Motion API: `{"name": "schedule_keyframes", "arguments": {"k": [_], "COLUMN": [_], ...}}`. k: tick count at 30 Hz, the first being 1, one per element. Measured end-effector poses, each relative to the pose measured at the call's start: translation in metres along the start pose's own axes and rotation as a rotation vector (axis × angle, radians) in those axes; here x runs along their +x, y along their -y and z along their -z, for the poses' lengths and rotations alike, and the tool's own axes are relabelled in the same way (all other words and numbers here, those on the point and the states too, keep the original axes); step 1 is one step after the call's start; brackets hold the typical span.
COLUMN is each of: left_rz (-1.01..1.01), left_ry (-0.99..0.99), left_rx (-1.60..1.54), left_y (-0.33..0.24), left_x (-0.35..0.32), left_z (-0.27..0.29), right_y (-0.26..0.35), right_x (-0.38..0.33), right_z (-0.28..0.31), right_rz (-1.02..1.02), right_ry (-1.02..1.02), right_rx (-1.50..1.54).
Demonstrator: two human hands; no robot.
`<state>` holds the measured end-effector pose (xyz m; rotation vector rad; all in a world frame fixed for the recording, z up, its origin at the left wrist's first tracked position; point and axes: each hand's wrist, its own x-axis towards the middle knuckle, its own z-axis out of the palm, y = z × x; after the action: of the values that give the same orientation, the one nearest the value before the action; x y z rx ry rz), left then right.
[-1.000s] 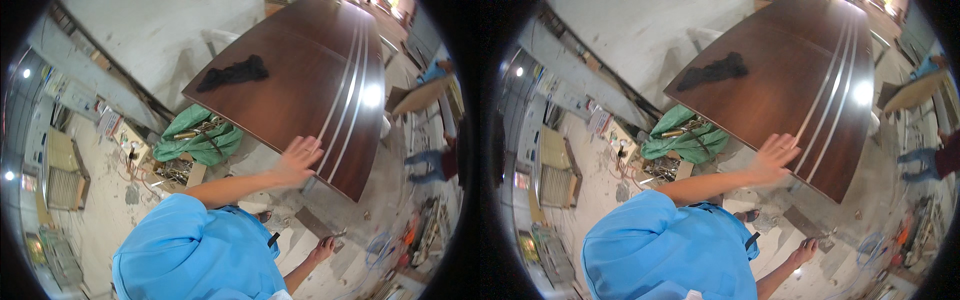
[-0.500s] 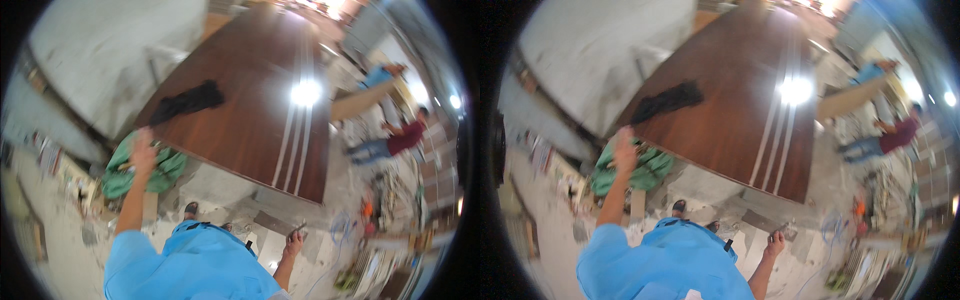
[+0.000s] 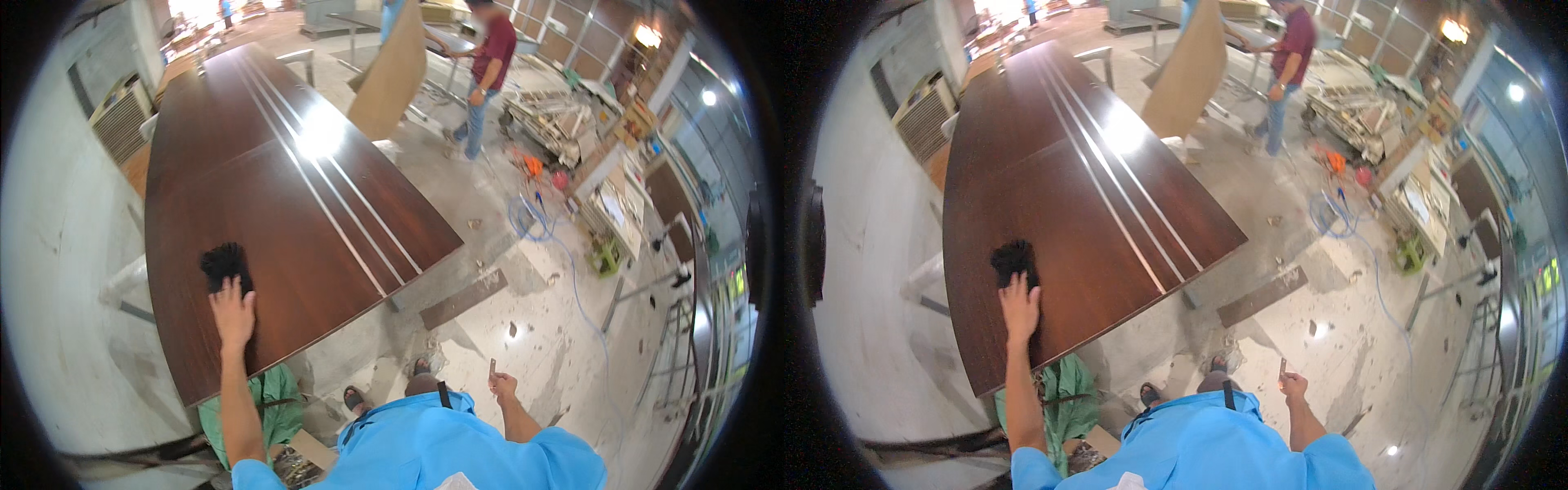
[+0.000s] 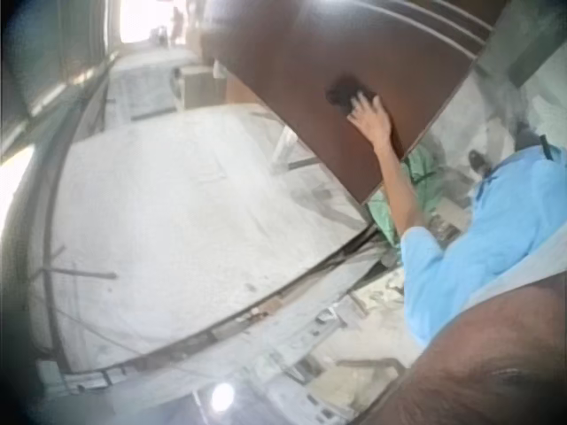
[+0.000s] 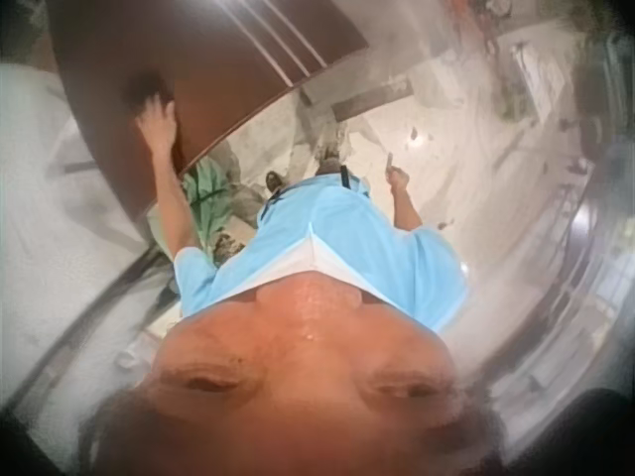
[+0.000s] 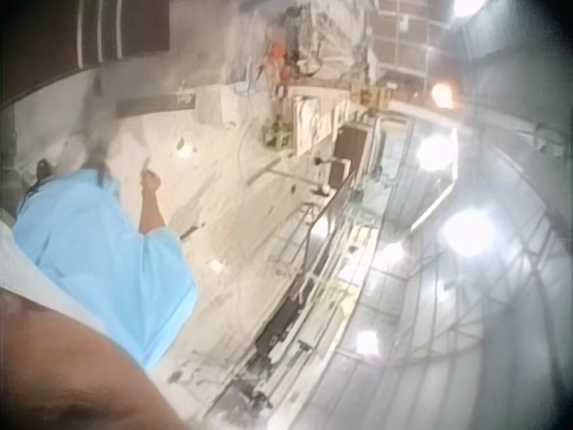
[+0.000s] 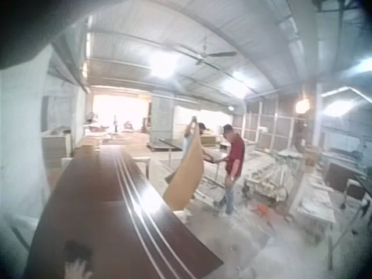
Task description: The person uses a black cloth to wipe the surface of a large curved wooden panel with silver inlay lines. They repeatedly wipe different sections of the panel, occasionally using a small metal tool to scrape or adjust the surface. The task continues throughout the video.
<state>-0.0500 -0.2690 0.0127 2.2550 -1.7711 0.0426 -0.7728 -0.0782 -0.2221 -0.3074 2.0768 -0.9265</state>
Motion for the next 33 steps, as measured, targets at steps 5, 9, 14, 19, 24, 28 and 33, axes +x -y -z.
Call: {"name": "schedule_keyframes", "arguments": {"k": [5, 9, 14, 19, 24, 28, 33], "left_rz": [-0.387, -0.596, -0.516, 0.045, 0.584, 0.52, 0.072], "left_ry": [0.065, 0.165, -0.005, -0.353, -0.256, -0.316, -0.121], "left_rx": [-0.156, -0.163, -0.462, -0.168, 0.057, -0.782, -0.219], "left_y": [-0.173, -0.297, -0.386, -0.289, -0.203, -0.333, -0.447], "left_x": [0.02, 0.031, 0.055, 0.003, -0.009, 0.016, -0.005], "left_z": [-0.03, -0.063, -0.099, -0.071, -0.036, -0.073, -0.1], "right_y": [-0.056, -0.078, -0.067, -0.015, 0.055, 0.152, 0.294], "right_x": [0.004, 0.034, 0.096, 0.188, 0.3, 0.384, 0.418], "right_z": [0.024, 0.035, 0.068, 0.126, 0.164, 0.148, 0.042], "right_rz": [-0.082, -0.149, -0.191, -0.156, 0.018, -0.004, 0.181], "right_ry": [-0.042, -0.13, -0.078, -0.025, -0.108, 0.099, 0.245], "right_rx": [0.176, 0.248, 0.229, 0.197, 0.097, 0.093, -0.018]}}
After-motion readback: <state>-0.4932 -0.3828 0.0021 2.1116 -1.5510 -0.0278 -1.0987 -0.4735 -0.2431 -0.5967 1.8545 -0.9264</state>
